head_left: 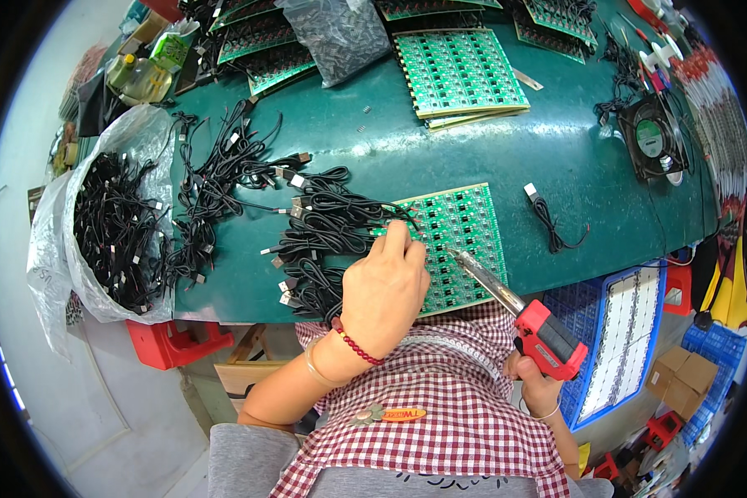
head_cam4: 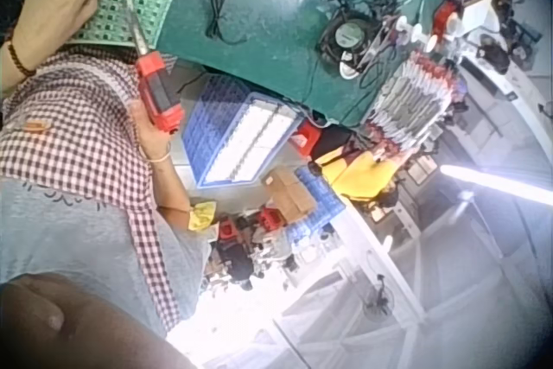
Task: The person attaches cables to a circuit board, positioning the wire ends and soldering them onto the board with a soldering gun.
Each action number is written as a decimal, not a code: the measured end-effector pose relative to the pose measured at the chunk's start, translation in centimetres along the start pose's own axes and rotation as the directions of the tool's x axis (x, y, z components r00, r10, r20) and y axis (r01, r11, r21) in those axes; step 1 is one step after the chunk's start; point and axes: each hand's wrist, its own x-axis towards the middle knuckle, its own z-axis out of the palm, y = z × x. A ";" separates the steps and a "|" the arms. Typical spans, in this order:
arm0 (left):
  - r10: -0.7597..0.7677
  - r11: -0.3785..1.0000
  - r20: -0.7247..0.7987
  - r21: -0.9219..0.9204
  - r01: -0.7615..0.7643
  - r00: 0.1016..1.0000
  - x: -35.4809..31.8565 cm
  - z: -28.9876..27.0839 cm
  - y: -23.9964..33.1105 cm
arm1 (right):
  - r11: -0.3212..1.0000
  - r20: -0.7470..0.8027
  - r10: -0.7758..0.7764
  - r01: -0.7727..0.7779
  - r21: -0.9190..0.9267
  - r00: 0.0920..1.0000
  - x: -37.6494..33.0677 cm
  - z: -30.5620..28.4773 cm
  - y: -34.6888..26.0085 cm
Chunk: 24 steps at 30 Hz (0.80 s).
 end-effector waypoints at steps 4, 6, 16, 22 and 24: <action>0.008 1.000 0.031 0.019 -0.008 0.999 0.2 -0.2 0.0 | 0.992 -0.029 -0.085 0.082 -0.091 0.996 0.1 0.4 0.4; 0.016 1.000 0.046 0.025 -0.017 0.999 0.4 -0.5 -0.1 | 0.999 -0.025 -0.033 0.032 -0.023 0.999 -0.1 0.3 0.0; 0.177 0.982 0.120 0.036 -0.183 0.977 1.0 -0.7 -1.0 | 0.987 -0.003 -0.049 0.048 -0.155 0.999 -0.4 0.3 0.5; 0.186 0.982 0.131 0.009 -0.189 0.974 1.1 -0.7 -1.1 | 0.996 0.051 0.066 -0.063 -0.055 0.997 -1.6 -1.1 2.2; 0.189 0.981 0.138 0.011 -0.193 0.972 1.3 -0.7 -1.2 | 0.995 0.044 0.071 -0.068 -0.079 0.996 -1.7 -1.2 2.5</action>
